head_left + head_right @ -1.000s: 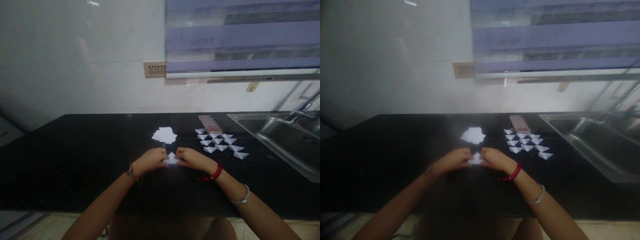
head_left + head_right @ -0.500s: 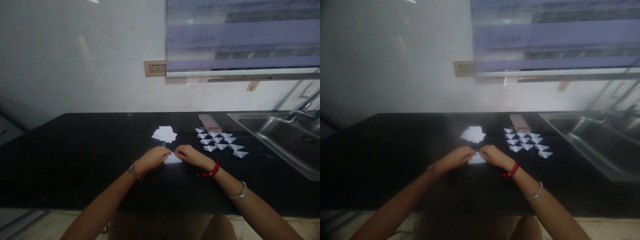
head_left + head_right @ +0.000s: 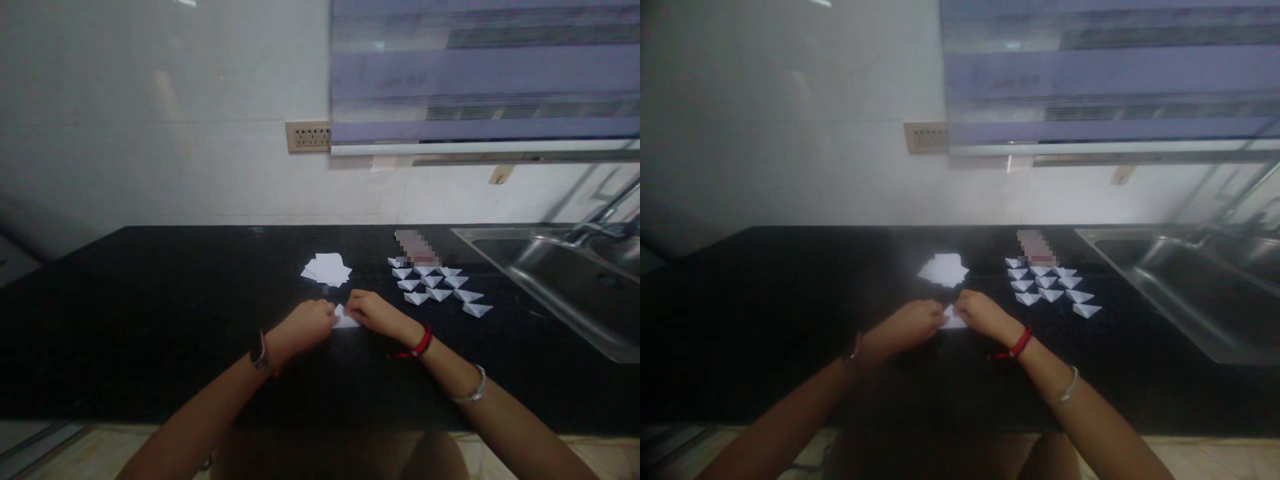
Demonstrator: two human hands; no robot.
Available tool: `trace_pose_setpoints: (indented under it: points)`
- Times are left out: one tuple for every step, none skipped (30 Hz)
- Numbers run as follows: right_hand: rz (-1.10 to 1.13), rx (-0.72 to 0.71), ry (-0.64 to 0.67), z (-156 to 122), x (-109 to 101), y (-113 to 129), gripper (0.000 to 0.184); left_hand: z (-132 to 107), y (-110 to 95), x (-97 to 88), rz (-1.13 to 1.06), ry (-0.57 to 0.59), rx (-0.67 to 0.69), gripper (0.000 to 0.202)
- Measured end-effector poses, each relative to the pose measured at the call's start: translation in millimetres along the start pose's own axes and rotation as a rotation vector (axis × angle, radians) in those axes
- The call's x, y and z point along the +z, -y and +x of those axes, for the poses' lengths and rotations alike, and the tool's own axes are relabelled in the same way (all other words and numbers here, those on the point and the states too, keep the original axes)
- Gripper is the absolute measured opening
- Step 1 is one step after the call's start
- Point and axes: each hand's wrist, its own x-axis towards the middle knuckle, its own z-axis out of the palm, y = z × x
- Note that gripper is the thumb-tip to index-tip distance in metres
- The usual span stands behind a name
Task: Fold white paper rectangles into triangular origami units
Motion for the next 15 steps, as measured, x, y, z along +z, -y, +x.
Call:
trace_pose_setpoints:
  points:
    - [-0.022, -0.017, 0.011, 0, -1, 0, 0.018, -1, -1, -1.1, 0.002, 0.008, -0.003, 0.015]
    - [-0.039, -0.038, 0.03, -1, -3, 0, 0.019, -1, -1, -2.4, -0.003, 0.018, -0.004, 0.015]
    - [-0.048, -0.067, 0.059, -2, -5, 0, 0.02, -2, -1, -3.9, -0.013, 0.028, -0.003, 0.016]
    - [-0.047, -0.097, 0.091, -3, -7, -1, 0.022, -3, -1, -5.5, -0.025, 0.034, -0.001, 0.017]
    - [-0.04, -0.125, 0.122, -4, -9, -2, 0.024, -4, -1, -6.9, -0.038, 0.039, 0.003, 0.018]
    - [-0.032, -0.146, 0.147, -5, -11, -2, 0.026, -4, 0, -8.2, -0.052, 0.043, 0.01, 0.019]
    - [-0.027, -0.163, 0.164, -6, -12, -3, 0.028, -5, 1, -9.1, -0.066, 0.045, 0.018, 0.02]
    - [-0.026, -0.176, 0.173, -7, -13, -4, 0.029, -5, 2, -9.7, -0.08, 0.044, 0.026, 0.021]
    - [-0.029, -0.185, 0.177, -7, -14, -5, 0.03, -5, 3, -9.9, -0.093, 0.04, 0.034, 0.022]
    - [-0.038, -0.191, 0.178, -8, -14, -5, 0.031, -5, 3, -9.7, -0.105, 0.035, 0.04, 0.022]
    - [-0.051, -0.193, 0.178, -8, -14, -5, 0.031, -5, 4, -9.3, -0.114, 0.03, 0.042, 0.023]
    - [-0.064, -0.191, 0.177, -9, -14, -5, 0.031, -5, 5, -8.7, -0.122, 0.025, 0.044, 0.024]
    - [-0.075, -0.184, 0.177, -9, -13, -4, 0.031, -5, 5, -8.3, -0.132, 0.023, 0.046, 0.024]
    - [-0.082, -0.177, 0.176, -9, -13, -3, 0.03, -4, 5, -8.2, -0.144, 0.023, 0.049, 0.024]
    - [-0.085, -0.169, 0.176, -9, -13, -2, 0.03, -4, 6, -8.4, -0.158, 0.022, 0.051, 0.024]
